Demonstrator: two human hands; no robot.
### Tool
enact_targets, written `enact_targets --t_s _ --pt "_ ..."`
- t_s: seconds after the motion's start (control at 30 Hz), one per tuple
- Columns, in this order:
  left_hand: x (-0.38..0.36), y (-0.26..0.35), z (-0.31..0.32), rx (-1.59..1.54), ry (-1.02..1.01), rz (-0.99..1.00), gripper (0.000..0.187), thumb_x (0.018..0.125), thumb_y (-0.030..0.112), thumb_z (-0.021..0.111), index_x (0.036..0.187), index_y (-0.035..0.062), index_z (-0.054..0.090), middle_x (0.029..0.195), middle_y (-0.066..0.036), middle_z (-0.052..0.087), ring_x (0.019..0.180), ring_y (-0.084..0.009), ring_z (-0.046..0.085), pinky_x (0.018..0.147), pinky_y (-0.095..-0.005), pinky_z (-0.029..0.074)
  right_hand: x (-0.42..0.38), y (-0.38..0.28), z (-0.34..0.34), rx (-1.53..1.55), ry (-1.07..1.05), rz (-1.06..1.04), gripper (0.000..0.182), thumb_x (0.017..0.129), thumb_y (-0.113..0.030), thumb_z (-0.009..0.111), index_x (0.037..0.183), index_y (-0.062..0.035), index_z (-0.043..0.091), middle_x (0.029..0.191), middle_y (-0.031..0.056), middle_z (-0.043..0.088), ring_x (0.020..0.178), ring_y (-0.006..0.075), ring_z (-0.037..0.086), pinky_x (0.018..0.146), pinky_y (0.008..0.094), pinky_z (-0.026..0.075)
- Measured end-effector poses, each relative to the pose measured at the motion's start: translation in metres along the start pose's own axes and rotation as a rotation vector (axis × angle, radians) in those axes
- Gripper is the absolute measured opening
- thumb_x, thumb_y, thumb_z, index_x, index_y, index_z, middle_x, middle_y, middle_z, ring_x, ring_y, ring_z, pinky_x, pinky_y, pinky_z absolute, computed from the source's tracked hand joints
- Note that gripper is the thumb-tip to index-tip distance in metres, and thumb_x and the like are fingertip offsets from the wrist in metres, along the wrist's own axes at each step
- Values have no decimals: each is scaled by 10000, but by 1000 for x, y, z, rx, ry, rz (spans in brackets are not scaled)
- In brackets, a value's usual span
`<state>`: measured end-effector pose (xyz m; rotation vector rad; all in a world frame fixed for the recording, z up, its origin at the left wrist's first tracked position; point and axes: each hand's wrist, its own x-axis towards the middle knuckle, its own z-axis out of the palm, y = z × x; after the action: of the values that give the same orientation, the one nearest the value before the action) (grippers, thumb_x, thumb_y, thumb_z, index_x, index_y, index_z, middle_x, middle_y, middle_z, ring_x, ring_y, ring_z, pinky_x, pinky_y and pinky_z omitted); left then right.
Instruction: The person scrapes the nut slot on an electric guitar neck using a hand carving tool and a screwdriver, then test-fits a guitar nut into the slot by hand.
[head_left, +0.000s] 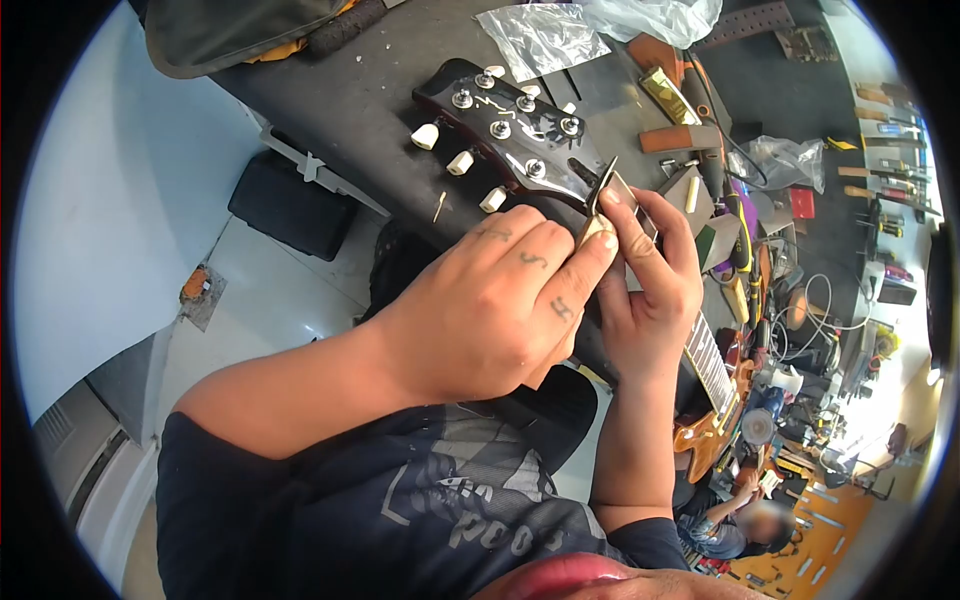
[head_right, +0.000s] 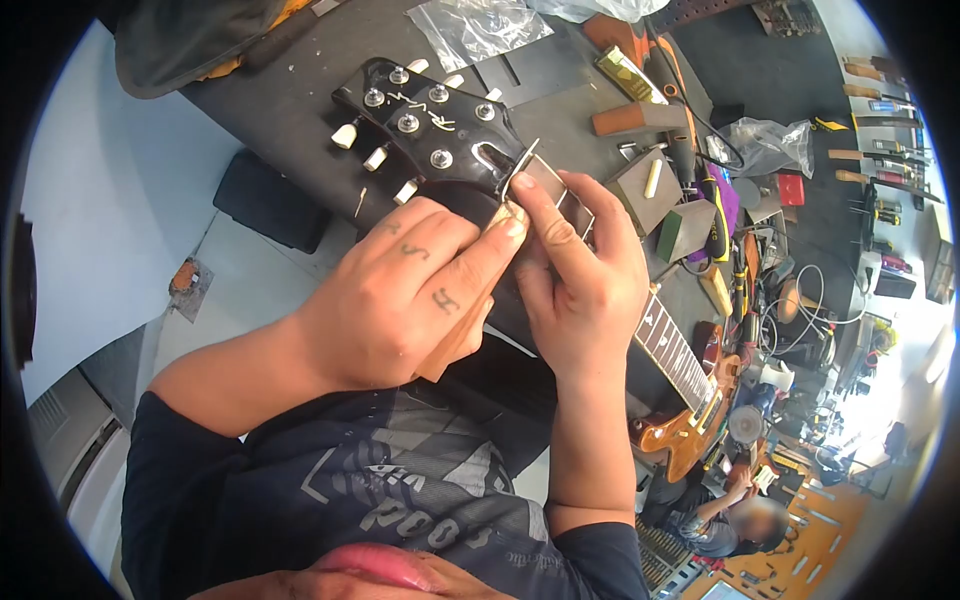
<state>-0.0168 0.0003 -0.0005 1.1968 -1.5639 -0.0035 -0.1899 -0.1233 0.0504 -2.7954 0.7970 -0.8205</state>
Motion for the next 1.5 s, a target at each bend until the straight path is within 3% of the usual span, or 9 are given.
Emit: enact_targets --t_s 0.2,0.3,0.43,1.03,1.13,1.5 --pt "-4 5 -9 -34 -11 -4 636 874 -21 789 1479 -178 675 1027 -171 677 869 -343 653 822 -443 579 2 1 -1 -8 2 -6 557 859 -8 879 1388 -181 886 1308 156 785 1000 320 774 841 424 615" --pt "-1 -4 0 70 -34 30 634 890 132 754 1437 -182 692 1042 -180 667 997 -352 672 935 -446 601 2 2 1 5 3 -17 554 865 -8 875 1393 -178 883 1308 158 783 986 312 770 833 422 612" --pt "-5 5 -9 -28 -23 -16 635 870 -25 793 1473 -178 672 1064 -191 680 877 -347 657 820 -453 580 2 1 -2 18 -11 4 563 871 1 863 1406 -175 877 1318 165 777 992 316 773 838 420 613" --pt "-3 4 -10 -39 -23 -22 627 884 -10 786 1478 -177 674 1064 -189 678 897 -360 667 837 -469 589 2 0 -2 19 -14 12 568 845 2 859 1389 -158 883 1316 171 777 1031 334 772 860 426 614" --pt "-5 2 -8 14 -46 -2 661 904 168 766 1460 -177 673 1083 -199 670 1024 -380 676 962 -469 601 1 -2 -2 9 -23 32 578 842 3 862 1395 -164 882 1321 171 777 1031 333 775 865 425 617" --pt "-2 -4 -2 11 -23 11 645 901 110 762 1470 -180 668 1097 -200 674 1022 -373 678 940 -471 603 1 0 0 17 -14 11 563 859 6 864 1394 -167 881 1325 163 778 999 316 769 835 419 617"
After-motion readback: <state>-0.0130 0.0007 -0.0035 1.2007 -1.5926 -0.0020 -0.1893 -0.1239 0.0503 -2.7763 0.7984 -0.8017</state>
